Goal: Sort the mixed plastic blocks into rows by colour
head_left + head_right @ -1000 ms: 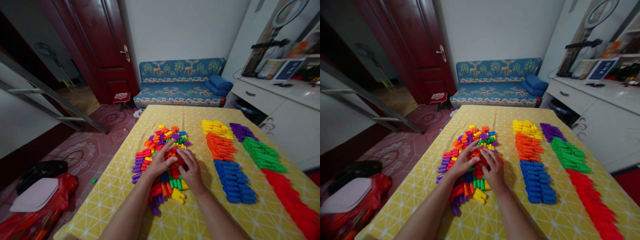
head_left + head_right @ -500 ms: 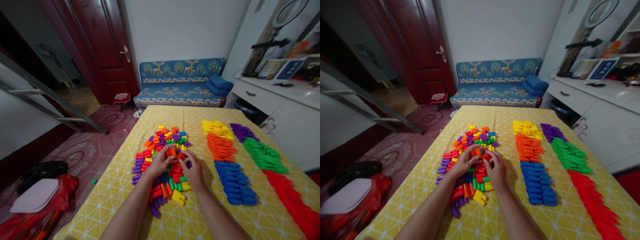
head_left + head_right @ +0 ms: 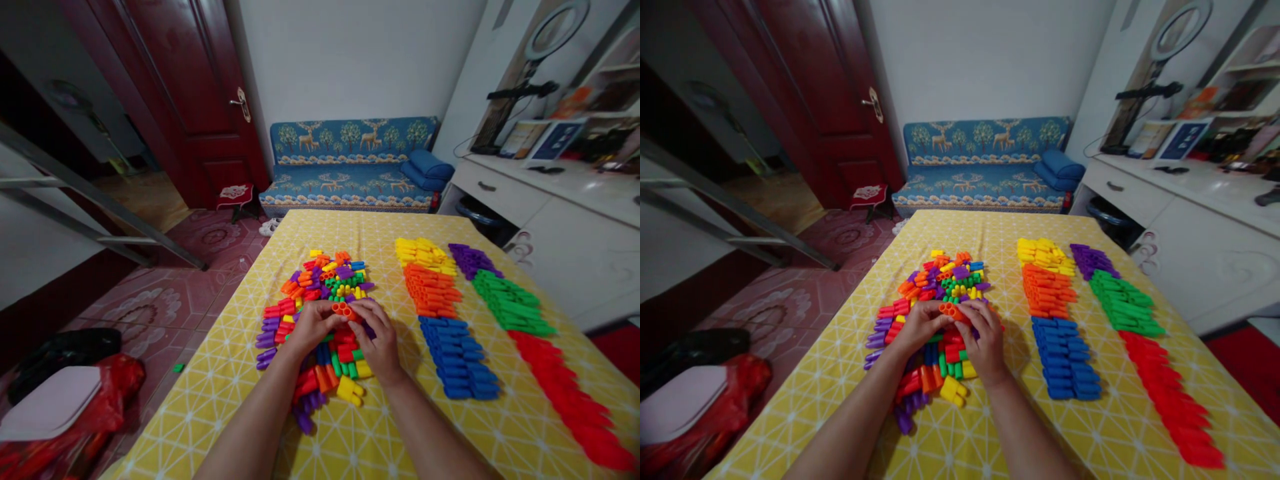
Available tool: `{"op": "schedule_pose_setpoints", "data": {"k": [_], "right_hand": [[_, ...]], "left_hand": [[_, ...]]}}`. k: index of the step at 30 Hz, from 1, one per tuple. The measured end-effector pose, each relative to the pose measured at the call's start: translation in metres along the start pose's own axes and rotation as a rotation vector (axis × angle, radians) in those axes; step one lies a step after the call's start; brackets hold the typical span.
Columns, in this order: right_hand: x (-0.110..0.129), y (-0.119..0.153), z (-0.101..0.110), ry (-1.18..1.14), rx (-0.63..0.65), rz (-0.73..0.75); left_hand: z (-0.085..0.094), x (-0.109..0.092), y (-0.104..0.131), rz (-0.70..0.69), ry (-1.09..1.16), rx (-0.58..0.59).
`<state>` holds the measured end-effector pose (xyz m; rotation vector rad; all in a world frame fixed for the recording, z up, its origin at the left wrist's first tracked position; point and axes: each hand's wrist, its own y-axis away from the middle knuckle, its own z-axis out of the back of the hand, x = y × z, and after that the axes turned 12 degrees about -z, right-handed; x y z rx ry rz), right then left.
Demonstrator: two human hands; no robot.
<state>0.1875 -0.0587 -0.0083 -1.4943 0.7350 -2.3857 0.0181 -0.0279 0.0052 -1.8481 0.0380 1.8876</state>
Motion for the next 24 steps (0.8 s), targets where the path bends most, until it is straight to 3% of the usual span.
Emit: {"op": "schedule_pose_setpoints", "data": {"k": [7, 24], "right_hand": [[0.0031, 0.0006, -0.0017, -0.049, 0.058, 0.046], [0.0015, 0.0048, -0.0046, 0.043, 0.049, 0.112]], "left_hand": [[-0.0001, -0.008, -0.004, -0.216, -0.276, 0.086], [0.0027, -0.0006, -0.0032, -0.293, -0.413, 0.157]]}}
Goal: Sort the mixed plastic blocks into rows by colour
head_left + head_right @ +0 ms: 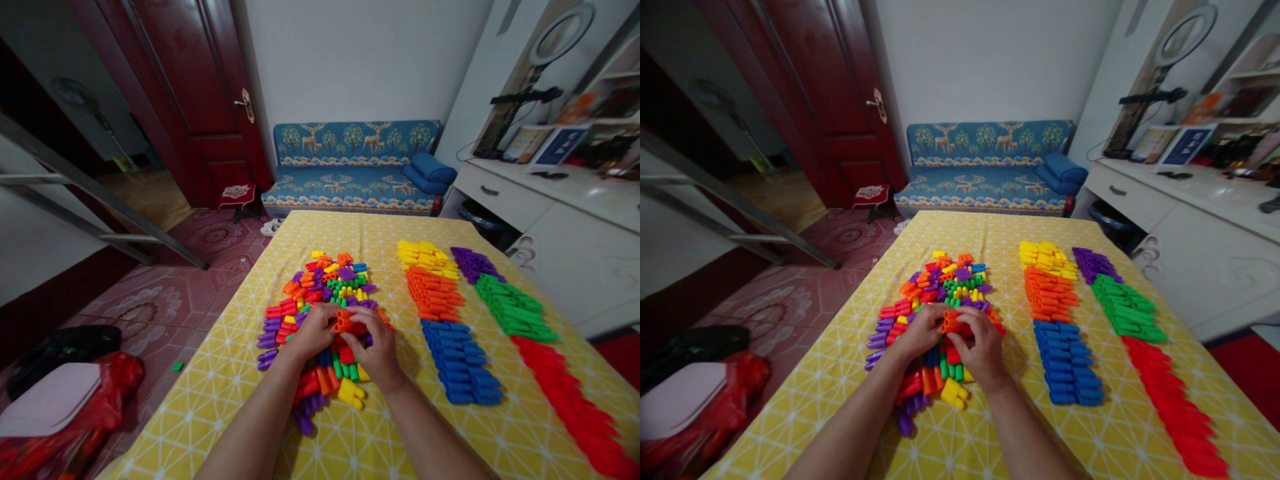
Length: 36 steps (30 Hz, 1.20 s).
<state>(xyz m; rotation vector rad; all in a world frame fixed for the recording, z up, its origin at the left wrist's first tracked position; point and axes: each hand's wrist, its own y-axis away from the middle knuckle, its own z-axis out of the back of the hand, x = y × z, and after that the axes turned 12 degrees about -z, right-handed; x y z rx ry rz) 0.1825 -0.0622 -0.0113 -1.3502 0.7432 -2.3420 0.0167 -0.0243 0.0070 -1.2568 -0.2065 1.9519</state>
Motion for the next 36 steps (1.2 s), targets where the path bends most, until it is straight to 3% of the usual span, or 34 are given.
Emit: {"op": "schedule_pose_setpoints", "data": {"k": [7, 11, 15, 19, 22, 26, 30, 36], "right_hand": [[0.002, 0.002, -0.002, 0.158, -0.078, 0.049], [0.016, 0.002, 0.015, 0.09, -0.143, -0.04], [0.004, -0.021, 0.068, 0.022, -0.343, -0.3], [-0.061, -0.062, 0.14, 0.166, -0.492, -0.44], [-0.12, -0.085, 0.179, 0.431, -0.319, -0.55], [-0.167, -0.097, 0.193, 0.592, -0.043, -0.527], [-0.182, -0.104, 0.187, 0.585, 0.1, -0.412], [-0.19, -0.109, 0.185, 0.499, 0.138, -0.4]], "left_hand": [[0.001, -0.004, -0.002, 0.001, -0.009, 0.033], [0.003, -0.006, -0.002, 0.071, 0.013, -0.025], [0.006, -0.008, -0.001, 0.145, 0.037, -0.024], [0.006, -0.009, -0.002, 0.158, 0.038, -0.027], [0.005, -0.008, -0.002, 0.174, 0.056, -0.035], [0.004, -0.005, -0.001, 0.198, 0.077, -0.053], [0.004, 0.0, 0.001, 0.252, 0.127, -0.085], [0.004, 0.002, 0.003, 0.256, 0.134, -0.115]]}}
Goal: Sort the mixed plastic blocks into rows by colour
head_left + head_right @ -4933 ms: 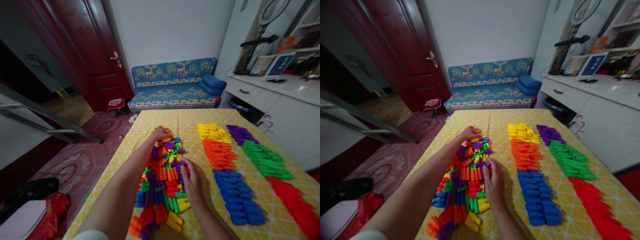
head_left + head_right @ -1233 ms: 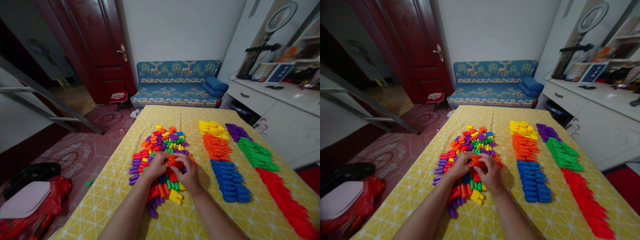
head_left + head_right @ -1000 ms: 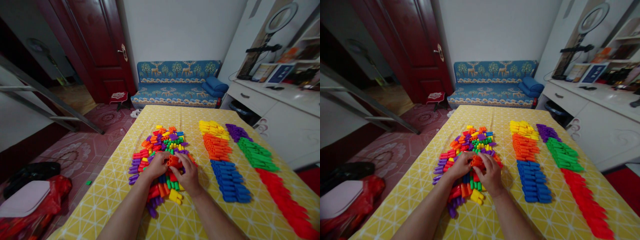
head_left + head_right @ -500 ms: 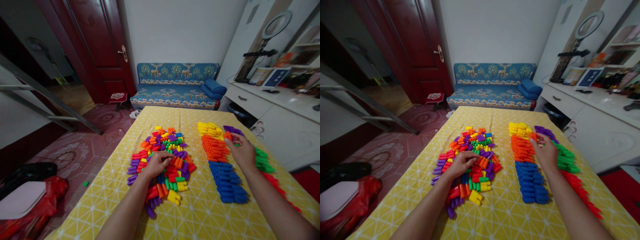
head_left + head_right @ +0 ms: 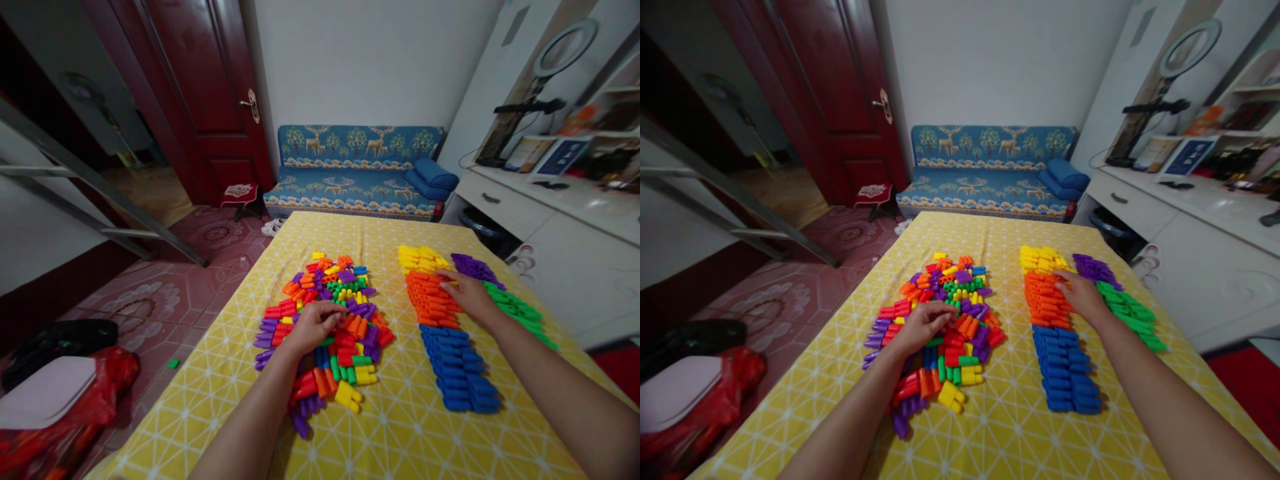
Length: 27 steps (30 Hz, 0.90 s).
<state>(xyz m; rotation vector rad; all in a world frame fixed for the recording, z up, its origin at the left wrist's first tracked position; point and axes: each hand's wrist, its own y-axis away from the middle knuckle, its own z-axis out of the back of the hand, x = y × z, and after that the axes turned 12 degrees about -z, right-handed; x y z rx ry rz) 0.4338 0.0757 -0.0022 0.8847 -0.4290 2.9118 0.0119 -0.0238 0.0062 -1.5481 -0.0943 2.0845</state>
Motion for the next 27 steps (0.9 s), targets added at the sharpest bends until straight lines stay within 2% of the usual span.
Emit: {"op": "schedule_pose_setpoints", "data": {"k": [3, 5, 7, 10, 12, 13, 14, 16, 20, 24, 27], "right_hand": [[0.016, 0.007, 0.003, -0.009, -0.097, -0.012], [0.043, 0.02, 0.004, -0.067, -0.192, 0.001], [0.079, 0.042, 0.001, -0.168, -0.215, 0.017], [0.133, 0.087, -0.016, -0.292, -0.022, 0.052], [0.158, 0.118, -0.034, -0.231, 0.166, 0.107], [0.167, 0.131, -0.043, -0.176, 0.206, 0.136], [0.173, 0.141, -0.052, -0.12, 0.213, 0.158], [0.182, 0.155, -0.069, -0.042, 0.145, 0.183], [0.197, 0.154, -0.092, -0.007, 0.038, 0.219], [0.208, 0.143, -0.112, -0.099, -0.006, 0.155], [0.21, 0.139, -0.128, -0.271, -0.053, 0.088]], "left_hand": [[0.0, -0.001, 0.0, -0.013, 0.001, -0.012], [-0.001, 0.0, 0.0, -0.02, -0.003, -0.029], [-0.002, 0.001, 0.0, -0.034, -0.006, -0.061], [-0.001, 0.003, 0.0, -0.053, 0.018, -0.142], [0.0, 0.004, 0.0, -0.059, 0.004, -0.19], [0.0, 0.004, 0.0, -0.06, -0.015, -0.208], [0.001, 0.004, 0.0, -0.064, -0.038, -0.22], [0.001, 0.004, -0.001, -0.081, -0.077, -0.223], [0.002, 0.002, -0.002, -0.152, -0.186, -0.181], [0.004, -0.003, -0.002, -0.227, -0.246, -0.112], [0.004, -0.003, -0.002, -0.259, -0.262, -0.067]]}}
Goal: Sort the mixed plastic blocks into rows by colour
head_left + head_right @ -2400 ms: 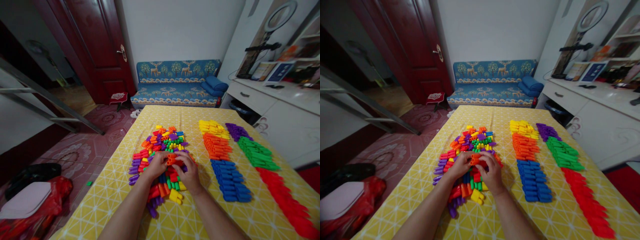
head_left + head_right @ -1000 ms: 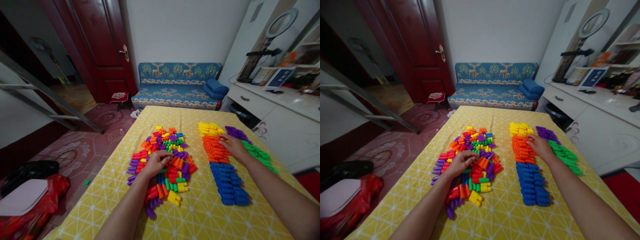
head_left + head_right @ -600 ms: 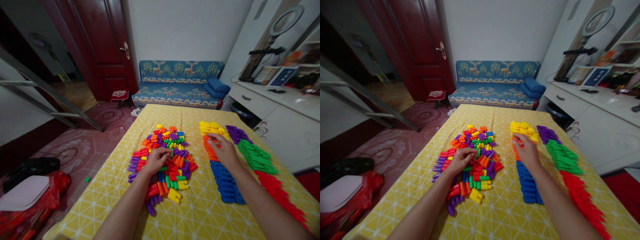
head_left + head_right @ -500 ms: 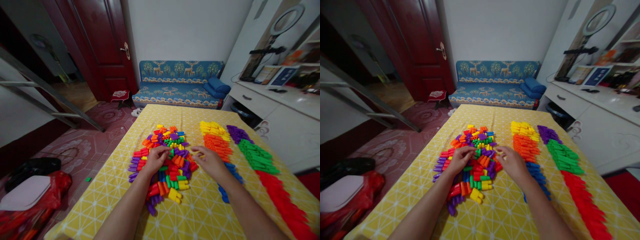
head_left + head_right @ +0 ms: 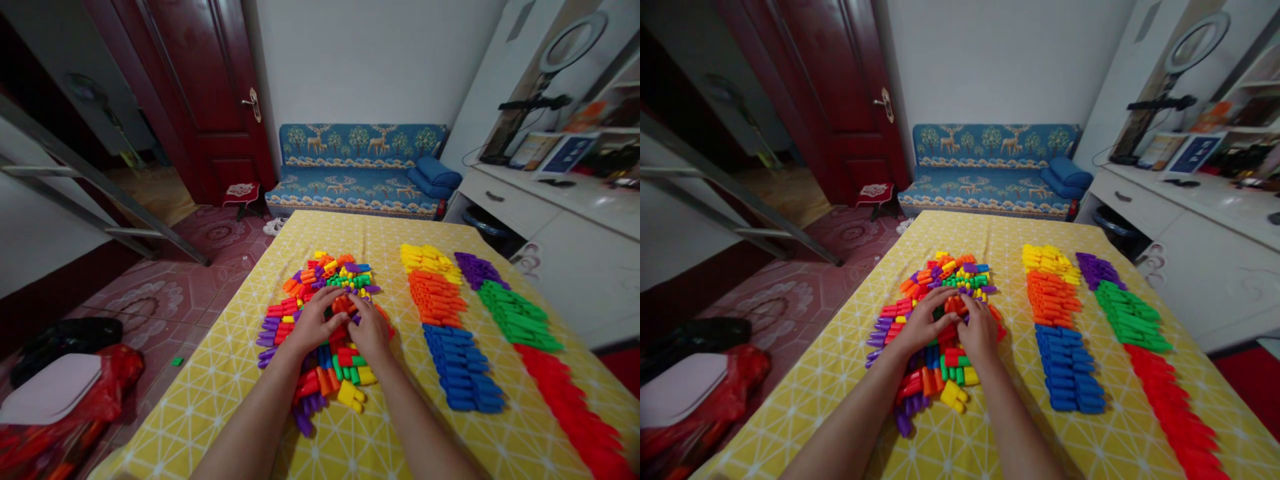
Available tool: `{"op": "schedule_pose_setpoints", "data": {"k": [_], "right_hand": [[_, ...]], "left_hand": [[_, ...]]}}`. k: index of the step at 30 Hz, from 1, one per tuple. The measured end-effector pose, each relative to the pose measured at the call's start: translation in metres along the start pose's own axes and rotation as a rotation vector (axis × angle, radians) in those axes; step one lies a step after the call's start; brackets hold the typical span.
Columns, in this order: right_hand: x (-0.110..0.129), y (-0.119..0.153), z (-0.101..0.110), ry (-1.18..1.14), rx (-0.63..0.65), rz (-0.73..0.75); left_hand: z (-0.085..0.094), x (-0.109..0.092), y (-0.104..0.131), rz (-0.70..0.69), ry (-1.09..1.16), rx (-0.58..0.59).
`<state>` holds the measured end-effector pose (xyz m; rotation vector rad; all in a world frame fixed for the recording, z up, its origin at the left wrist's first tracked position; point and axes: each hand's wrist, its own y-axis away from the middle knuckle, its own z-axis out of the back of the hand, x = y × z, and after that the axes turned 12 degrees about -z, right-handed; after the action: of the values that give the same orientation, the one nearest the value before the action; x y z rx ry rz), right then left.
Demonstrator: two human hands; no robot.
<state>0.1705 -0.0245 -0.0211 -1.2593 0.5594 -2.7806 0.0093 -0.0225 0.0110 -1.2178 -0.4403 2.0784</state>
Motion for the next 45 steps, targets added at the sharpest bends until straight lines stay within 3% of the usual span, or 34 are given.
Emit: {"op": "schedule_pose_setpoints", "data": {"k": [4, 8, 12, 16, 22, 27, 45], "right_hand": [[-0.004, 0.0, -0.007, -0.305, 0.063, -0.005], [0.0, 0.002, -0.001, -0.449, 0.18, -0.049], [0.005, 0.002, 0.005, -0.416, 0.182, -0.072], [0.006, 0.002, 0.006, -0.421, 0.12, -0.074], [0.01, 0.005, 0.009, -0.314, -0.033, 0.075], [0.013, 0.007, 0.01, -0.218, -0.03, 0.139], [0.009, 0.009, 0.008, -0.192, 0.0, 0.093]], "left_hand": [[-0.003, 0.007, 0.0, -0.016, -0.005, 0.02], [-0.004, 0.015, -0.001, 0.06, -0.025, -0.084], [-0.001, 0.015, -0.002, 0.114, -0.015, -0.13], [0.002, 0.007, -0.004, 0.124, 0.021, -0.086], [0.002, 0.002, -0.004, 0.162, 0.02, -0.032], [0.001, 0.007, 0.0, 0.178, 0.056, -0.034], [0.004, 0.003, -0.002, 0.124, 0.089, 0.029]]}}
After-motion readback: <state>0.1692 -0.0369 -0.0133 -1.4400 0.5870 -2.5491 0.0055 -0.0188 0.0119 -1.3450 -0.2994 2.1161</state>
